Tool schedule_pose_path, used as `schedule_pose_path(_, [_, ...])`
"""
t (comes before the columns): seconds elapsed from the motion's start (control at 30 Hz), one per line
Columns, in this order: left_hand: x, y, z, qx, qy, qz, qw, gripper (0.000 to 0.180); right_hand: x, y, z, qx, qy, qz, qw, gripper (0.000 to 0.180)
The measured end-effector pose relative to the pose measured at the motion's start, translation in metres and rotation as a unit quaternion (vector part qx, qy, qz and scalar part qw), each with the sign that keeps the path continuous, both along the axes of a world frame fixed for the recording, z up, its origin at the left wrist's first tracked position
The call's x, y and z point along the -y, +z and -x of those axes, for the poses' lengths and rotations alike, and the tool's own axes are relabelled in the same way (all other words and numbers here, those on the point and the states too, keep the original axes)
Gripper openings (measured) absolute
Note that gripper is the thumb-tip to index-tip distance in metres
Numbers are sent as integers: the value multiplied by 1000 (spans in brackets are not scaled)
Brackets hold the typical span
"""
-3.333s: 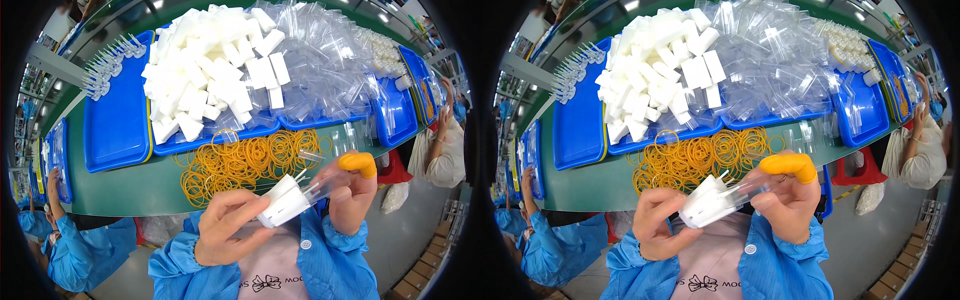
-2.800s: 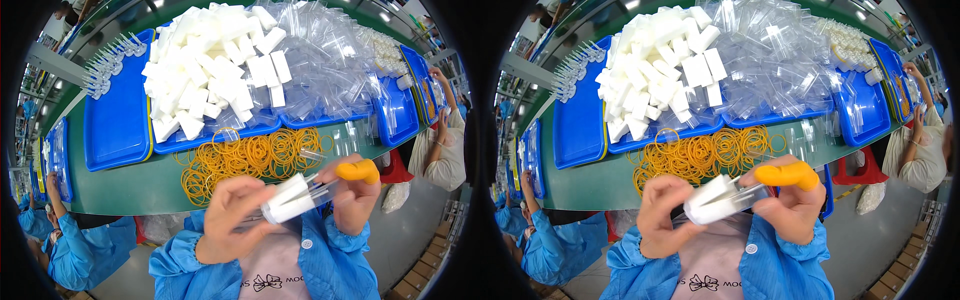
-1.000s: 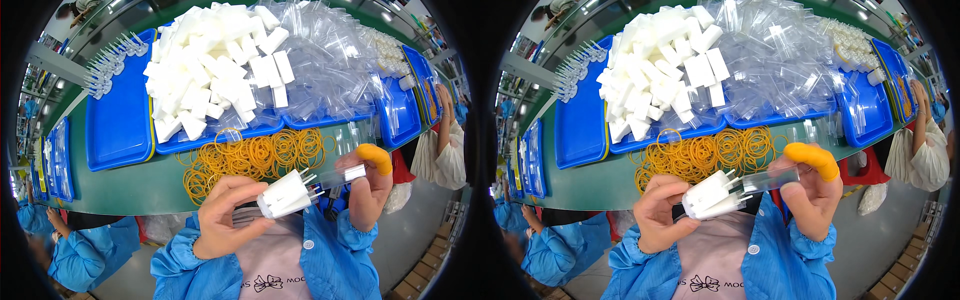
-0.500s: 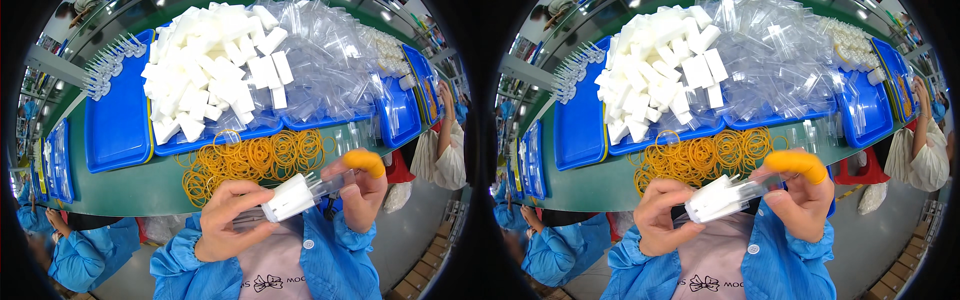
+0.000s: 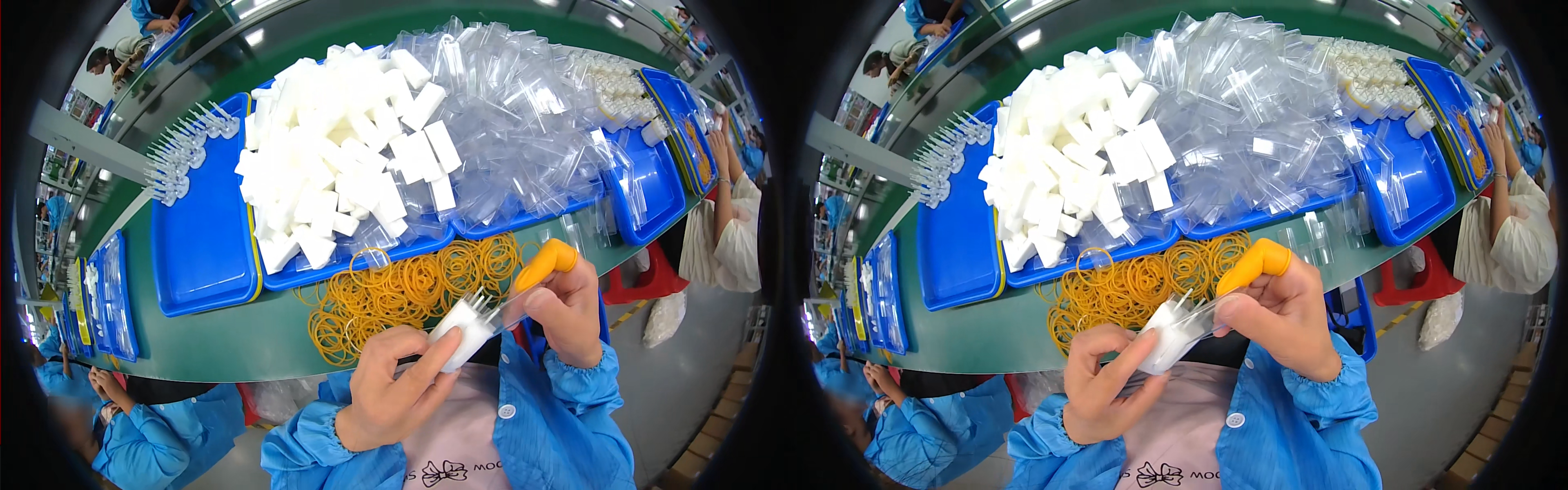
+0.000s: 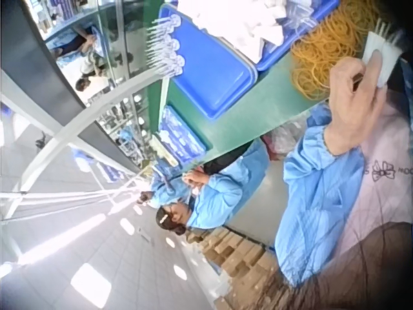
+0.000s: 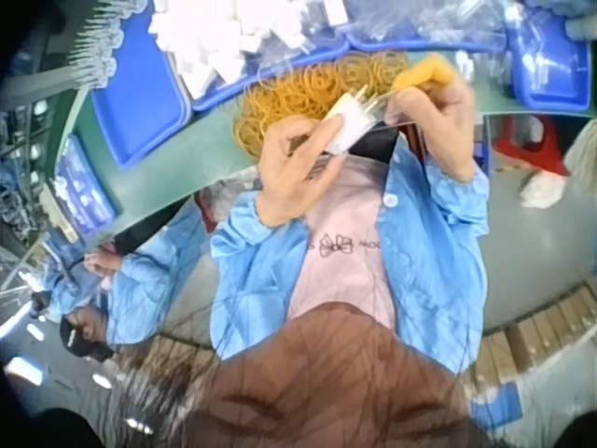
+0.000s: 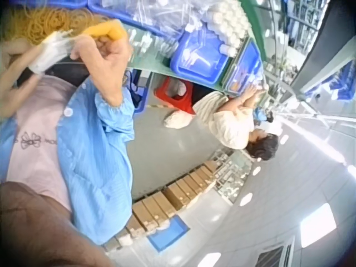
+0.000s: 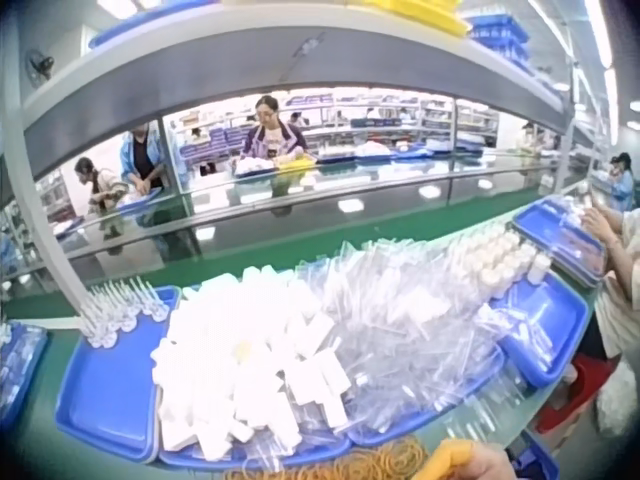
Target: The person assembles small white plastic components by inserting clear plastic tubes into them and securing them with yellow rubber bands. They use a yellow-handled tool to assist in the process and place the finished items into a blue tray.
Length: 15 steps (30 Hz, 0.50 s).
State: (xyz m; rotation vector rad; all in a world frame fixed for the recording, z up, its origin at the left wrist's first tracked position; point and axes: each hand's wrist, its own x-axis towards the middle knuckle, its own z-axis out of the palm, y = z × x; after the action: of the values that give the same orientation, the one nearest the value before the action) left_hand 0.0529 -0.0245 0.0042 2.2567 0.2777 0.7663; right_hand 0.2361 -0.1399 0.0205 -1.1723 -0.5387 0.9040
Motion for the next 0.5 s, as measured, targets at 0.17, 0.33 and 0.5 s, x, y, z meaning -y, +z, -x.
schedule_pose_path(0.17, [-2, 1, -2, 3, -2, -3, 1000, 51, -2, 6, -9, 82, 45, 30, 995, 15])
schedule_pose_path(0.33, [-3, 0, 1, 3, -24, -9, 1000, 49, -3, 6, -15, 145, 95, 33, 984, 18])
schedule_pose_path(0.5, [-2, -8, -3, 31, 27, 158, 987, 46, 4, 18, -10, 146, 44, 34, 988, 22])
